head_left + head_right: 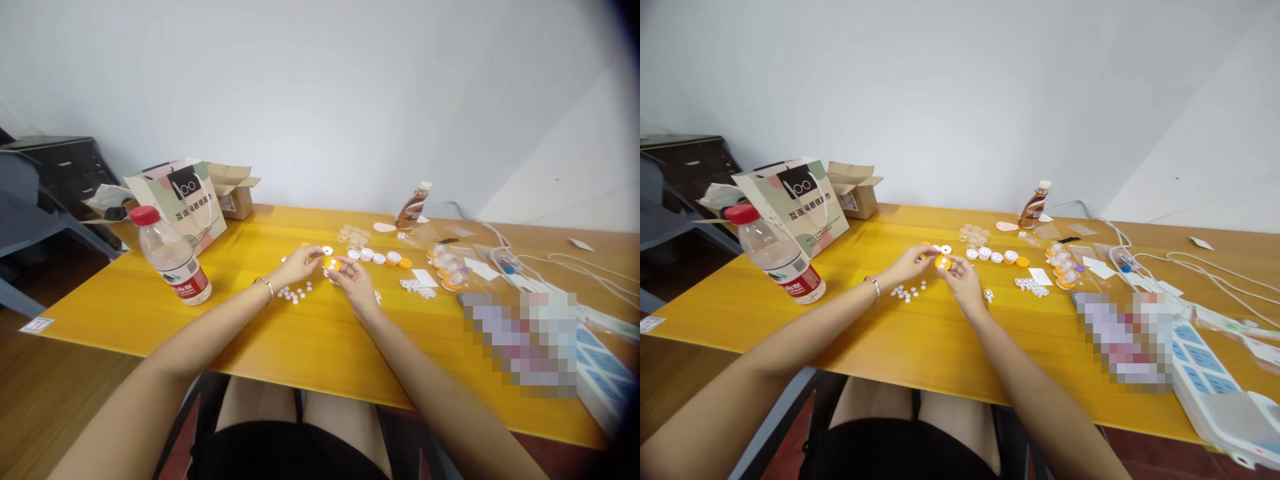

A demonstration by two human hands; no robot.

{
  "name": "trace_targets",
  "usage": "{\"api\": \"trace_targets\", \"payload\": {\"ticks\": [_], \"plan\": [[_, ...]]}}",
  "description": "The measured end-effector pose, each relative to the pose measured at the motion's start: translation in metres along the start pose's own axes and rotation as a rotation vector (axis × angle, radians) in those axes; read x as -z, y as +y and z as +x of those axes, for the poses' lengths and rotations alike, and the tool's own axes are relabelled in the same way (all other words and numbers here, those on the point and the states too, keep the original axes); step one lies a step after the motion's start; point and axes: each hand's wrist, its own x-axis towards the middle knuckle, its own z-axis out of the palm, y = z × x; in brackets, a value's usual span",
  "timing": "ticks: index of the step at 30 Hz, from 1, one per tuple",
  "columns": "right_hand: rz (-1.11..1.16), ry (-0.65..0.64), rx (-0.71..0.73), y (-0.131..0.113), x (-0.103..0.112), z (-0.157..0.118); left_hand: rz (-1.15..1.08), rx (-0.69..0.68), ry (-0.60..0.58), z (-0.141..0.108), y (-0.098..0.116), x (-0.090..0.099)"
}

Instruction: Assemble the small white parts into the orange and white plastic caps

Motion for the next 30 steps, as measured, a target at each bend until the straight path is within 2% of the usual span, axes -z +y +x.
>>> {"api": "trace_targets", "payload": {"ticks": [2,6,10,14,21,26,27,30], "plan": [[0.004,0.066,0.063,-0.004,0.002,0.001,0.068,-0.068,-0.060,0.019,0.002,-0.008],[0.026,0.139,0.109,-0.007,0.006,0.004,0.053,-0.076,-0.150,0.052,0.002,-0.040],[0.067,0.145,0.084,-0.003,0.009,0.007,0.029,-0.030,-0.106,0.064,-0.003,-0.069],[0.045,0.140,0.084,-0.002,0.008,0.008,-0.001,-0.010,-0.069,0.064,-0.008,-0.078],[0.025,0.123,0.112,-0.003,0.009,0.008,-0.087,0.017,0.013,0.054,-0.007,-0.068],[0.011,0.140,0.127,-0.002,0.011,0.010,-0.258,0.127,0.117,0.035,-0.002,-0.036],[0.002,0.141,0.122,-0.002,0.011,0.010,-0.320,0.161,0.120,0.028,0.001,-0.027],[-0.018,0.125,0.101,-0.001,0.008,0.007,-0.761,0.336,0.082,0.005,0.008,-0.001]]}}
